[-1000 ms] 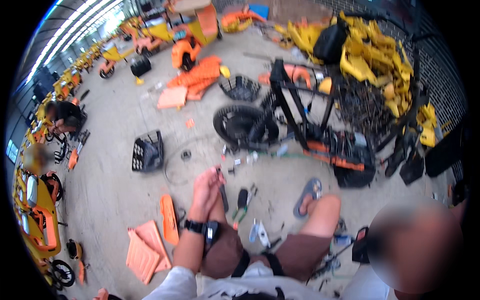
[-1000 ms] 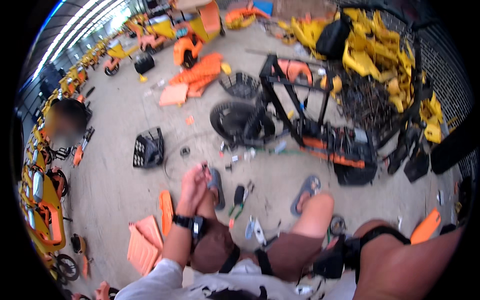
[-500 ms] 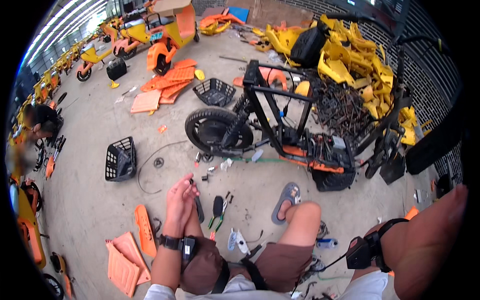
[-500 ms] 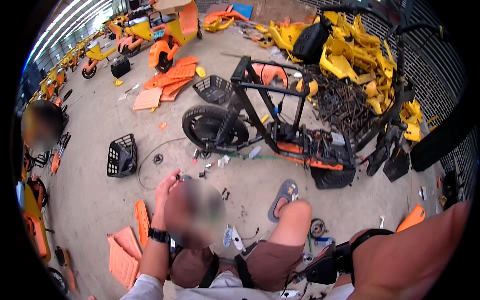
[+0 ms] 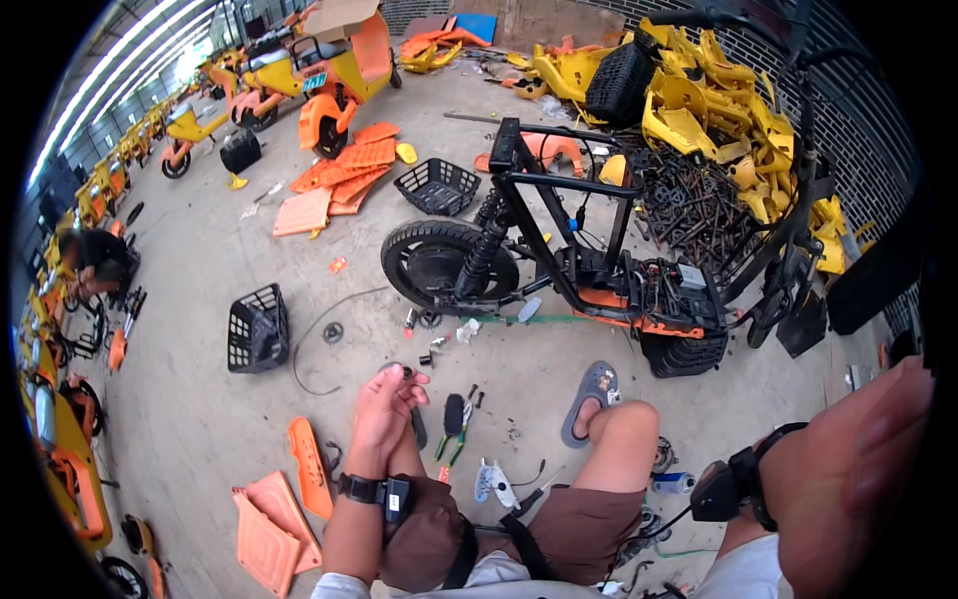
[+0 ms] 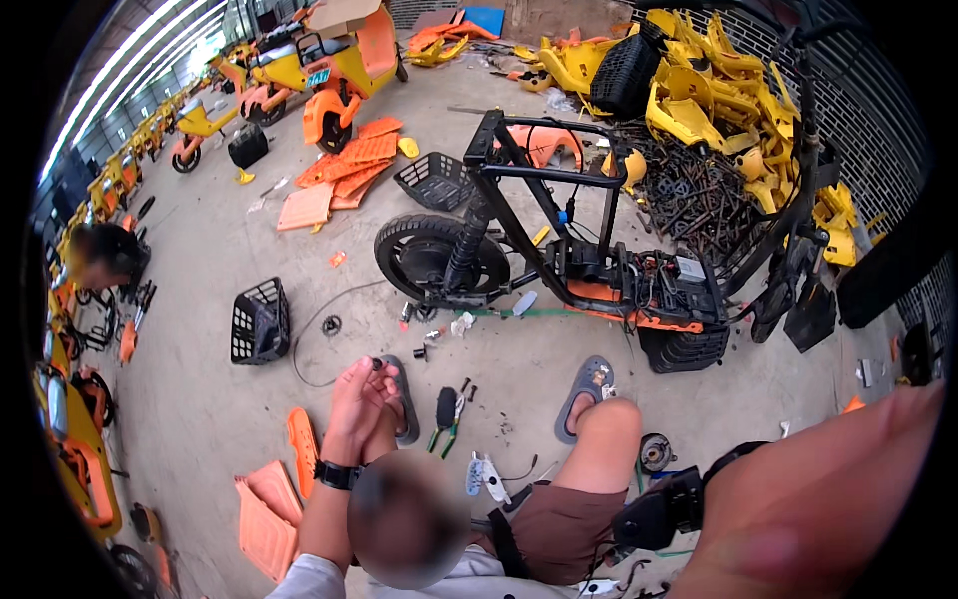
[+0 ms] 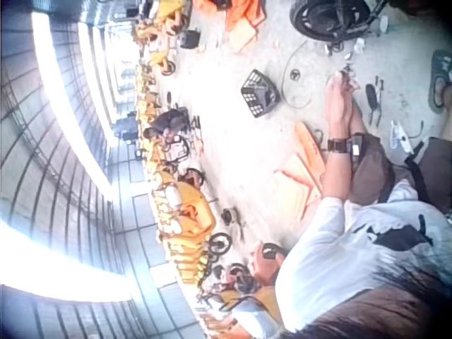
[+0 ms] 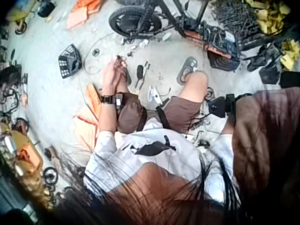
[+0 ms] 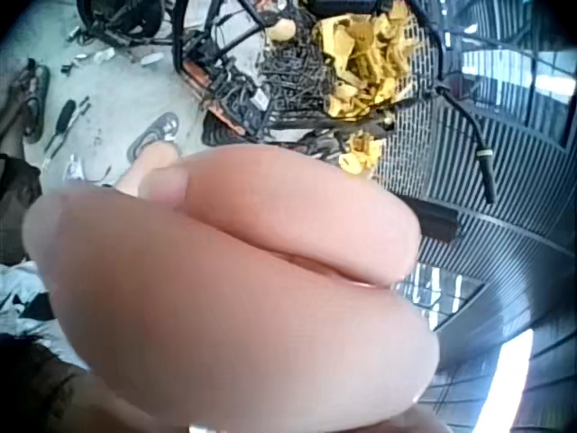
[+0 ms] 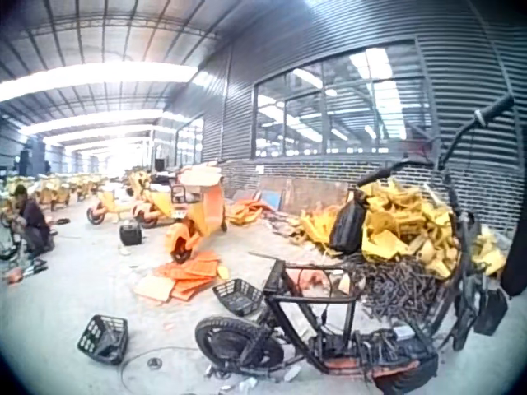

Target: The person connects wires and assembles small electronic components for a motorcycle using their hands and a screwdriver.

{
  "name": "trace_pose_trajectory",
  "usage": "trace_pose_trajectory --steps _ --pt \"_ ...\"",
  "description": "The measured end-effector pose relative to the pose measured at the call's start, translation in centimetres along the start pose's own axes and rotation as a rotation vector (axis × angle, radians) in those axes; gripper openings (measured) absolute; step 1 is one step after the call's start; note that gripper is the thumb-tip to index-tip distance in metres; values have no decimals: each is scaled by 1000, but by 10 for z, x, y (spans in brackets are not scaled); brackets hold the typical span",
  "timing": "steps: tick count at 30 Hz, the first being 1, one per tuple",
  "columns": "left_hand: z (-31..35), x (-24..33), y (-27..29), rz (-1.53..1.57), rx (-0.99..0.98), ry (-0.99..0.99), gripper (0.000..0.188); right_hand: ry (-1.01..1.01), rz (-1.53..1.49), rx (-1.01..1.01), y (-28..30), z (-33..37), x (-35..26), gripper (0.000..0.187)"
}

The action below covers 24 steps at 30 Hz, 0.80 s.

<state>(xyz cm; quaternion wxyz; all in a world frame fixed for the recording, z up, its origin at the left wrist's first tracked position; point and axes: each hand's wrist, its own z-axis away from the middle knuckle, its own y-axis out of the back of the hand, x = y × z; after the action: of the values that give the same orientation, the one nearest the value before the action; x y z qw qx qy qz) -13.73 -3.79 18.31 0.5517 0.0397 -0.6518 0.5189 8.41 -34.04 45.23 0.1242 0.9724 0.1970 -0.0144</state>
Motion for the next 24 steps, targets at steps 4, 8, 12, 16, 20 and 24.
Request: trace_pose_trajectory --steps 4,8,12,16,20,24 --pt "-2 -6 -8 9 -35 -38 17 5 7 134 -18 7 1 34" --pt "12 6 22 -7 44 -41 19 -562 -15 67 -53 96 52 31" --pt "5 -7 10 -210 -98 8 23 -969 402 -41 59 210 84 24" --pt "14 -13 3 -257 -163 113 24 -1003 467 -67 39 158 45 25" --pt "-6 -11 13 -122 -228 118 25 -970 476 -67 30 136 32 26" --pt "-3 -11 9 -70 -196 206 25 -937 469 -46 33 124 27 27"
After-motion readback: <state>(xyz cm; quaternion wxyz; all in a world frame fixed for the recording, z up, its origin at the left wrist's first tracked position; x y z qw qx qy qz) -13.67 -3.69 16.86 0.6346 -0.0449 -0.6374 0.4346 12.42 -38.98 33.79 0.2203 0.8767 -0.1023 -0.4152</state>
